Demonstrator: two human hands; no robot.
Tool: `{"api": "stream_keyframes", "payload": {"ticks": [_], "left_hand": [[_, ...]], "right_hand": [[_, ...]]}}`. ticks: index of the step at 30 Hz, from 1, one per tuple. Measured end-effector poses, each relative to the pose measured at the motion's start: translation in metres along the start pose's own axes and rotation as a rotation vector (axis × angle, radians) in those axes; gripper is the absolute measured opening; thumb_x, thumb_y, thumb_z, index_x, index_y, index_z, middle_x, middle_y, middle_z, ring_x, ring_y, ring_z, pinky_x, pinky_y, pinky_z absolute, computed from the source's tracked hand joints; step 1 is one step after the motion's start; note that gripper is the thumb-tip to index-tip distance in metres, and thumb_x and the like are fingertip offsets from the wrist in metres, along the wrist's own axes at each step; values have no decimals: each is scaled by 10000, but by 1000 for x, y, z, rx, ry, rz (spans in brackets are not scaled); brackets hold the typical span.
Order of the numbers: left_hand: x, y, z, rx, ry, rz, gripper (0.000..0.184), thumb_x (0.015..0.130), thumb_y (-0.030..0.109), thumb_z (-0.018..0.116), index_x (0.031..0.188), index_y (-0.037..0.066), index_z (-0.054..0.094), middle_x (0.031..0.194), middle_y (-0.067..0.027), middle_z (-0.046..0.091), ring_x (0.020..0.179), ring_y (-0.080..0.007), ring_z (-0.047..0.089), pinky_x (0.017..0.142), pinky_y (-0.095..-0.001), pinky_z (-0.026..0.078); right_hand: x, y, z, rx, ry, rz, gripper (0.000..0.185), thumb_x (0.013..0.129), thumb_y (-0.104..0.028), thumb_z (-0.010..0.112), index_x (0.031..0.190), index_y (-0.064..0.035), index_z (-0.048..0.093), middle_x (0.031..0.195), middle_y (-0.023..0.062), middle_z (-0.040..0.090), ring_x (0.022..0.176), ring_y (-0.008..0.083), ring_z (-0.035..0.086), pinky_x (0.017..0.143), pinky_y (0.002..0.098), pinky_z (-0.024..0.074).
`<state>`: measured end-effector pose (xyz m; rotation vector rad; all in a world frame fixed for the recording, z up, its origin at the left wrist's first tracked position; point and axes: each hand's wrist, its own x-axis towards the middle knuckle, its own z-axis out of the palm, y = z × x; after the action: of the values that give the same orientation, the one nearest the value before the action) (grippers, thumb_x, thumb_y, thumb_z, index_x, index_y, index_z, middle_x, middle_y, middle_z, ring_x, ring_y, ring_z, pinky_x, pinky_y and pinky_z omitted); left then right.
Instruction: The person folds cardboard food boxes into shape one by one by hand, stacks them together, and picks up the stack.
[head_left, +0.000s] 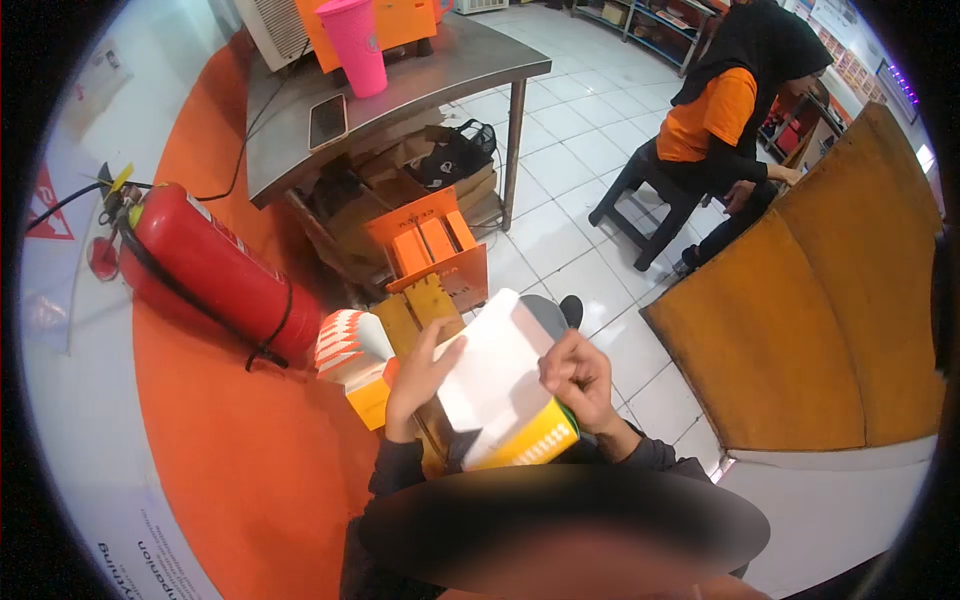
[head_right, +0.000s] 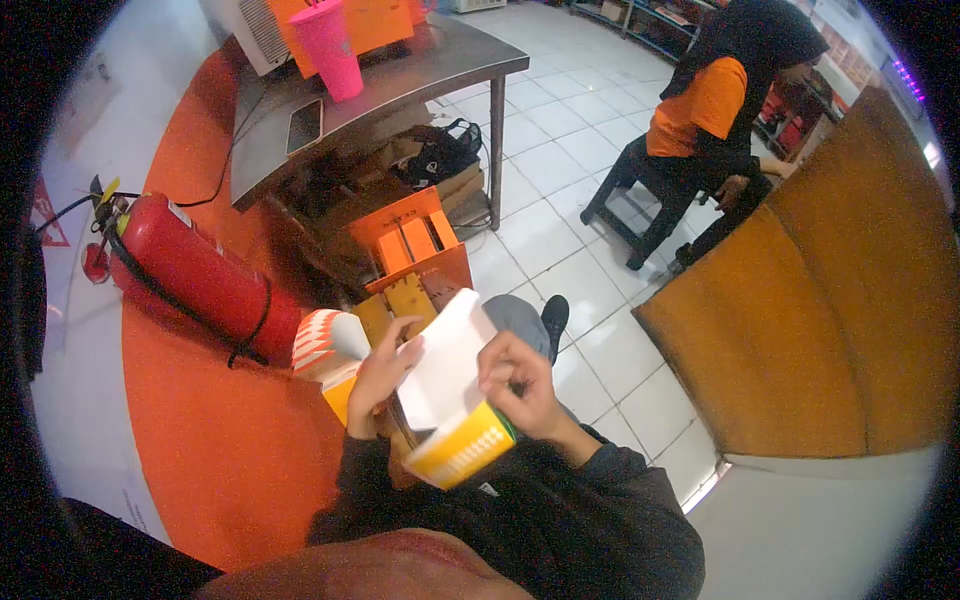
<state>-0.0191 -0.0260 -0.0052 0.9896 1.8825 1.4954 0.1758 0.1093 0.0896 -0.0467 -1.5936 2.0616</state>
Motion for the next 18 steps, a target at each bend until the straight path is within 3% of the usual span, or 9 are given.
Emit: {"api": "stream_keyframes", "payload": {"ticks": [1, 5, 6, 8, 9, 11, 12, 15, 18], "left_hand": [[1, -4, 1, -27, -72, 31, 384, 943, 271, 568, 1181, -28, 540, 1125, -124, 626, 1077, -203, 568, 931, -306, 431], [0, -24, 0, -355, -590, -426, 454, 922, 248, 621, 1267, -25, 510, 1198, -77, 591, 1112, -159, 538, 963, -300, 422], [0, -26, 2, -327, -532, -320, 505, 886, 218, 671, 1302, 6, 479, 1190, -48, 594, 1007, -126, 582, 893, -303, 469], [-4, -28, 0, -406, -370, -302, 457, 913, 203, 631, 1297, 3, 482, 1195, -63, 595, 1019, -142, 582, 898, -315, 468], [-7, -28, 0, -444, -288, -295, 434, 927, 196, 610, 1294, 1, 484, 1197, -70, 596, 1026, -150, 582, 900, -321, 467], [-9, -15, 4, -109, -104, -106, 378, 938, 135, 560, 1287, 10, 485, 1157, -107, 608, 1043, -200, 589, 904, -333, 466], [-11, -3, 9, 55, -14, -16, 355, 944, 104, 535, 1284, 14, 485, 1136, -126, 614, 1052, -225, 592, 906, -339, 465], [-19, 49, 27, 364, 55, 75, 383, 921, -15, 463, 1301, 28, 467, 1124, -190, 586, 1078, -313, 578, 926, -366, 454], [-23, 55, 32, 216, 111, 295, 430, 858, -115, 464, 1245, 51, 552, 1171, -167, 547, 1074, -306, 579, 945, -377, 460]], "right_hand": [[-3, 2, -4, 18, -137, -8, 96, 891, -63, 551, 932, -25, 473, 760, -5, 537, 697, 33, 522, 649, 196, 381], [9, -7, -10, 23, -355, 109, 146, 867, -79, 585, 959, -11, 496, 792, -15, 524, 711, 27, 510, 670, 181, 369], [13, -8, -14, -74, -374, 109, 168, 860, -88, 595, 977, -9, 504, 813, 3, 541, 707, 54, 530, 672, 196, 384], [22, -7, -23, -265, -406, 113, 214, 847, -104, 614, 1014, -6, 522, 856, 40, 576, 700, 107, 570, 675, 227, 412], [29, -5, -23, -582, -321, -65, 240, 849, -121, 621, 1039, -8, 526, 867, 55, 591, 702, 156, 585, 672, 255, 427], [44, 1, -19, -1200, -125, -429, 294, 851, -155, 634, 1088, -12, 535, 888, 87, 620, 707, 254, 614, 667, 311, 456], [48, 5, -13, -1205, -44, -402, 307, 907, -204, 587, 1137, -9, 523, 887, 166, 639, 760, 405, 596, 670, 408, 469], [34, 48, -24, -951, -150, 40, 236, 945, -187, 548, 1058, 19, 534, 790, 219, 570, 745, 398, 564, 658, 404, 434], [32, 43, -20, -906, -45, 157, 183, 952, -145, 537, 990, 33, 560, 772, 209, 589, 724, 338, 597, 653, 365, 446]]}}
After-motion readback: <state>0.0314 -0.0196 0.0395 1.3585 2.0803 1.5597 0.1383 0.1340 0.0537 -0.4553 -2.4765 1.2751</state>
